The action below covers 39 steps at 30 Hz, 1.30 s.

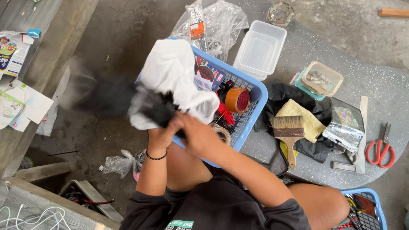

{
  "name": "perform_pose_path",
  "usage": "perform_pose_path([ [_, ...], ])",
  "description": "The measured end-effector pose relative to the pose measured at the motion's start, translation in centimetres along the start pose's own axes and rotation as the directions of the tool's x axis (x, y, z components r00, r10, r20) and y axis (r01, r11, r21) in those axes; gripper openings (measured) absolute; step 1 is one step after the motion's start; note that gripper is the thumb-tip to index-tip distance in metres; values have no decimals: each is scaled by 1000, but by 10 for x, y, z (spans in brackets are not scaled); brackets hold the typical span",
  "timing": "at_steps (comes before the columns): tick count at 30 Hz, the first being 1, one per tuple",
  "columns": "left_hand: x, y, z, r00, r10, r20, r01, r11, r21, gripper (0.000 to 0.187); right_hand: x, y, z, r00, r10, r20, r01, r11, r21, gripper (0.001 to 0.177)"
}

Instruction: The person wipes small metal parts with a cloth, places them into a plastic container, and closes it. Then the person empties a blue basket of assorted items onto the table, sorts through them, and places selected items into a black pouch and other containers.

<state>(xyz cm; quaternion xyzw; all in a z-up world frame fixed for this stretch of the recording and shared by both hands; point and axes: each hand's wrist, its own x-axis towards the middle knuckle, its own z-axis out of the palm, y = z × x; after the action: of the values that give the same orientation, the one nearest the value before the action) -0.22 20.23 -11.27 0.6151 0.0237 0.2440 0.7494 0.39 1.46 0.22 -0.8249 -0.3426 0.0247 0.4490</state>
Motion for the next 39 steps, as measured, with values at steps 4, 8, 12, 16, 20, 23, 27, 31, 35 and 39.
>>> perform_pose_path([
  [4, 16, 30, -15, 891, -72, -449, 4, 989, -151, 44, -12, -15, -9, 986, -135, 98, 137, 990, -14, 75],
  [8, 35, 72, -77, 820, -92, -565, -134, 929, -345, 57, -28, -2, -51, 984, -170, -44, 171, 985, 26, 50],
  [12, 53, 112, -156, 789, 111, -604, -205, 975, -89, 55, -47, 10, -80, 985, -25, -173, 24, 1000, -7, 40],
  [16, 34, 127, -215, 861, 372, -347, -170, 853, 493, 51, -62, 26, -84, 973, 76, -218, -78, 997, -2, 31],
  [20, 3, 103, -249, 935, 324, -146, -20, 459, 888, 44, -82, 42, -83, 962, 99, -253, -111, 993, -33, 24],
  [23, -18, 60, -260, 926, 247, -286, 133, 495, 859, 53, -96, 51, -89, 953, 119, -279, -142, 988, -61, 21],
  [27, -56, -15, -277, 766, 14, -643, 544, 519, 660, 57, -112, 62, -97, 936, 102, -338, -105, 994, 9, 11],
  [31, -96, -99, -292, 750, -27, -660, 618, 382, 687, 59, -130, 80, -95, 874, 148, -463, -76, 982, 171, 13],
  [35, -123, -159, -292, 704, -212, -678, 708, 279, 649, 66, -157, 97, -99, 874, 194, -446, -194, 980, 46, 11],
  [39, -124, -182, -284, 663, -232, -711, 735, 25, 677, 85, -170, 115, -90, 826, 176, -535, -203, 979, 8, 14],
])
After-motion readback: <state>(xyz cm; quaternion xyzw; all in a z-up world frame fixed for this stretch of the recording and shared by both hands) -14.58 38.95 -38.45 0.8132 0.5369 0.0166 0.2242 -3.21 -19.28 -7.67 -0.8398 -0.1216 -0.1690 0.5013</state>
